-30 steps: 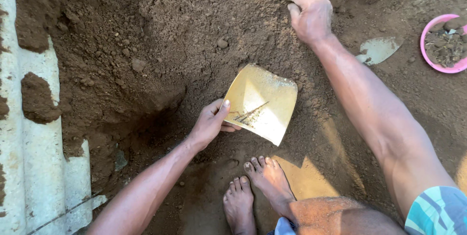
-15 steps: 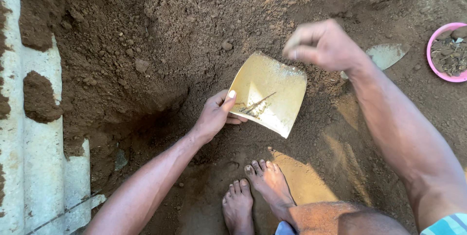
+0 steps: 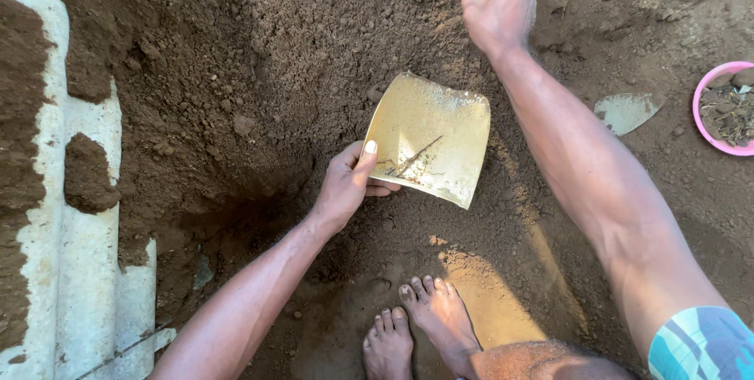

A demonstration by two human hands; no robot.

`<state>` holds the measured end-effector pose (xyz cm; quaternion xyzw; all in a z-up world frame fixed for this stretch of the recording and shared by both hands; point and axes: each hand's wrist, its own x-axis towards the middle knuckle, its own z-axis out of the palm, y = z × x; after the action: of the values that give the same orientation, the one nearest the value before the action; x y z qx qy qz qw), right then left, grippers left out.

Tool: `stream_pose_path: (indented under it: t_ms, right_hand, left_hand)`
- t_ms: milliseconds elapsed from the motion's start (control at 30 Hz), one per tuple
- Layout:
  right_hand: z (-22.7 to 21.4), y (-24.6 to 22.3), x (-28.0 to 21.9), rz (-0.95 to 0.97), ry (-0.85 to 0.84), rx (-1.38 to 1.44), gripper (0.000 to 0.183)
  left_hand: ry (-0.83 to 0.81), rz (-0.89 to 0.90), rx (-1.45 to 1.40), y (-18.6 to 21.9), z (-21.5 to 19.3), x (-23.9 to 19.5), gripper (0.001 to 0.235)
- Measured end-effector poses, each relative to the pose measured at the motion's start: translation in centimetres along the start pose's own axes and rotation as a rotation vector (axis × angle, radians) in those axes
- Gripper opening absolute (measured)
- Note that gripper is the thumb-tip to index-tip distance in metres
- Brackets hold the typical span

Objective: The person digs into a pile of soil using a small hand trowel and their hands, breaking up clumps and moving soil into a pink bowl. They also use a yellow dustpan to collect soil from the trench.

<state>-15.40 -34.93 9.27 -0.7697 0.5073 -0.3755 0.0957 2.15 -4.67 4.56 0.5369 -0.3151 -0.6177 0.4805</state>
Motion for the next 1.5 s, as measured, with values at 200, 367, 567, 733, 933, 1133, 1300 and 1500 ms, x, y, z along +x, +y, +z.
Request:
stream_pose_path:
  t_ms: [200, 367, 567, 733, 933, 1133, 1300, 1500]
  right_hand:
    - [-4.1, -0.3, -2.0, 0.142, -0.138, 0.053, 0.01]
    - [-11.2, -3.3, -4.9, -0.15, -0.682, 0.212, 0.008]
    - [-8.4, -2.2, -1.3, -0.559, -0.266, -0.198, 0.015]
    - [-4.3, 1.0, 4.2, -0.778, 0.12, -0.306, 0.037]
    - [-2.2, 2.5, 5.8, -0.753, 0.032, -0.204, 0.031]
    - [-4.9, 0.6, 4.9, -0.177, -0.071, 0.408, 0.016]
    - [-11.5, -6.5, 0.4, -0.04, -0.403, 0.668, 0.011]
    - [-9.4, -12.0, -1.2, -0.327, -0.788, 0.364, 0.018]
  left_hand:
    - [0.001, 0.005, 0.066, 0.1, -0.2, 0.2, 0.049]
    - [-0.009, 0.026, 0.046, 1.1, 0.0, 0.8, 0.058]
    - [-0.013, 0.086, -0.029, 1.9, 0.3, 1.5, 0.063]
    - [-0.007, 0.106, -0.039, 2.2, -0.3, 1.2, 0.062]
    - [0.04, 0.069, -0.017, 1.8, -0.7, 1.6, 0.06]
    - [0.038, 0.083, -0.003, 2.2, -0.6, 1.6, 0.059]
    - [0.074, 0.069, -0.006, 3.1, -0.8, 1.7, 0.054]
    - [0.131, 0.044, -0.061, 3.9, -1.3, 1.3, 0.048]
